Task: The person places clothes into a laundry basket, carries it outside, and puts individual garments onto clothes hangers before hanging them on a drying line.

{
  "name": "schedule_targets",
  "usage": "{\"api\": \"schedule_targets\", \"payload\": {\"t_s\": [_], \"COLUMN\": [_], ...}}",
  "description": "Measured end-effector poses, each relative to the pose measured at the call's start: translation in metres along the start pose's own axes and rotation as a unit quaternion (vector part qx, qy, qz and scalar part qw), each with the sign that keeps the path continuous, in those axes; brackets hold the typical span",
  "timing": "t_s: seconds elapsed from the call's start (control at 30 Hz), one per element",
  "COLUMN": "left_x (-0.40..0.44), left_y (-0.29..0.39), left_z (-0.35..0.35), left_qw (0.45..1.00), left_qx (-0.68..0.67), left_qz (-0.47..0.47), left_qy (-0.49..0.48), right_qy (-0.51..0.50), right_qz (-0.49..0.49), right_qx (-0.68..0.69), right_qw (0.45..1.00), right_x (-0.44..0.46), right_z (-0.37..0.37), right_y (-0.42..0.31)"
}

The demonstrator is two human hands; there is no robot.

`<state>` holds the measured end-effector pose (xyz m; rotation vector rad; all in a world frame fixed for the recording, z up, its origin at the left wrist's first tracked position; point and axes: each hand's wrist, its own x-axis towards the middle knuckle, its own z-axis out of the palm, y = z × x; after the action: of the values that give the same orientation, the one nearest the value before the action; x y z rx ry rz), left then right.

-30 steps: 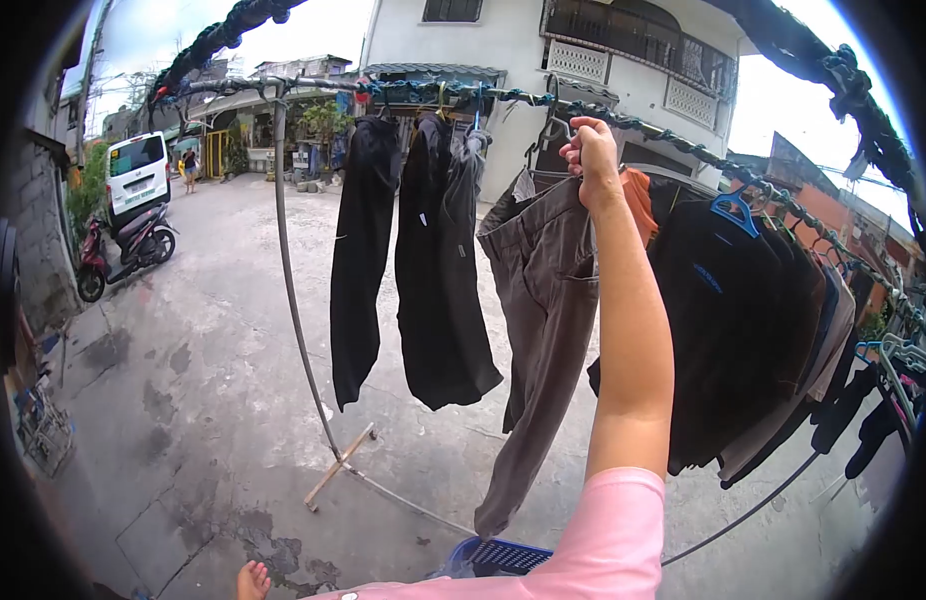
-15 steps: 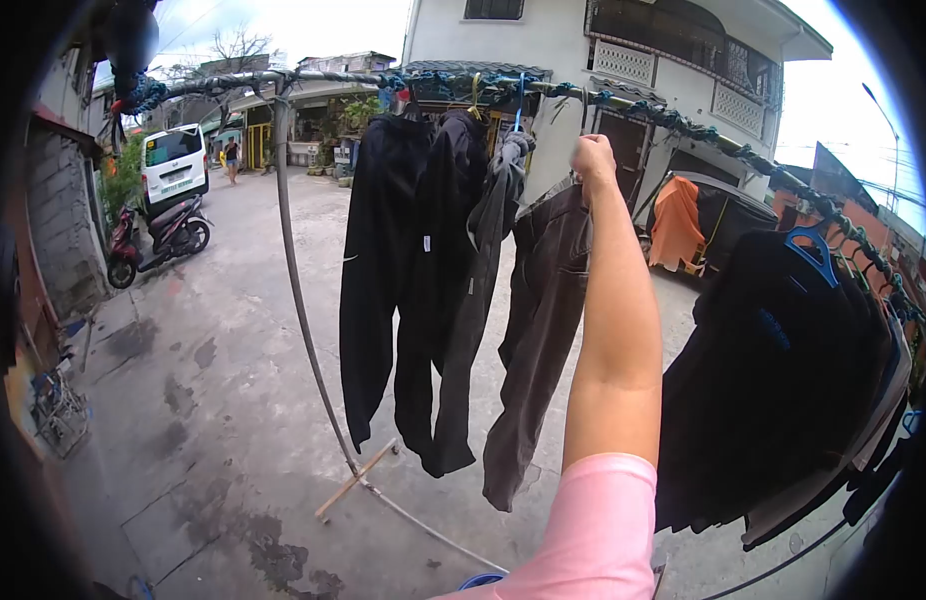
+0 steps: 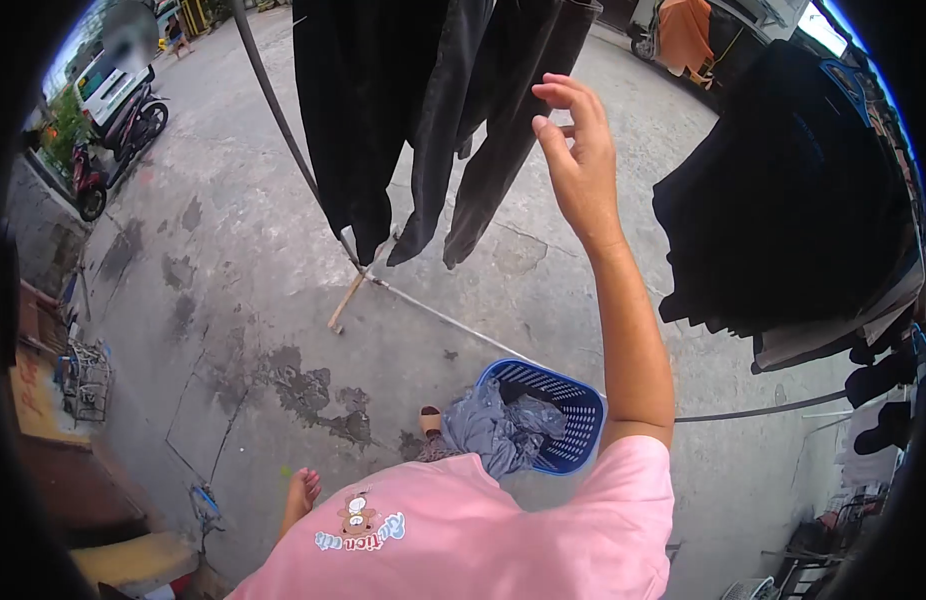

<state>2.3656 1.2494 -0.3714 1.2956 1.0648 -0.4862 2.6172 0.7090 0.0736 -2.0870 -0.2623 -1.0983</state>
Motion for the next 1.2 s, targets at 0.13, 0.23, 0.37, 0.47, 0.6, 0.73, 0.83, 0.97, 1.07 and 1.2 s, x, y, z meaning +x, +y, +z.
{"api": "schedule_targets", "payload": {"t_s": [0.13, 0.23, 0.37, 0.47, 0.6, 0.73, 0.83, 0.97, 1.07, 1.2], "left_x": [0.002, -0.005, -0.022, -0.049, -0.076, -0.107, -0.135, -0.142, -0.157, -0.152], "left_y": [-0.009, -0.025, -0.037, -0.051, -0.077, -0.110, -0.137, -0.174, -0.172, -0.170], "left_z": [-0.019, -0.034, -0.020, 0.002, 0.028, 0.037, 0.041, 0.023, 0.039, 0.082], "left_qw": [0.988, 0.973, 0.956, 0.937, 0.899, 0.896, 0.899, 0.893, 0.896, 0.900], "left_qx": [0.146, 0.215, 0.277, 0.321, 0.392, 0.396, 0.393, 0.405, 0.410, 0.404], "left_qz": [-0.038, -0.061, -0.063, -0.071, -0.089, -0.084, -0.116, -0.101, -0.132, -0.122], "left_qy": [-0.037, -0.051, -0.069, -0.118, -0.173, -0.184, -0.154, -0.169, -0.107, -0.113], "right_qy": [-0.216, -0.275, -0.269, -0.253, -0.235, -0.098, 0.038, 0.201, 0.291, 0.154], "right_qz": [0.387, 0.589, 0.734, 0.767, 0.809, 0.882, 0.938, 0.917, 0.885, 0.886], "right_qx": [0.053, 0.088, 0.065, 0.067, 0.087, 0.102, 0.108, 0.136, 0.060, 0.088], "right_qw": [0.895, 0.755, 0.620, 0.586, 0.532, 0.450, 0.327, 0.317, 0.359, 0.429], "right_x": [-0.228, -0.396, -0.570, -0.642, -0.677, -0.661, -0.651, -0.799, -0.787, -0.680], "right_z": [-0.014, -0.043, -0.081, -0.094, -0.094, -0.063, -0.026, 0.055, 0.063, -0.004], "right_y": [0.018, 0.001, -0.053, -0.088, -0.092, -0.047, 0.021, 0.120, 0.105, 0.045]}}
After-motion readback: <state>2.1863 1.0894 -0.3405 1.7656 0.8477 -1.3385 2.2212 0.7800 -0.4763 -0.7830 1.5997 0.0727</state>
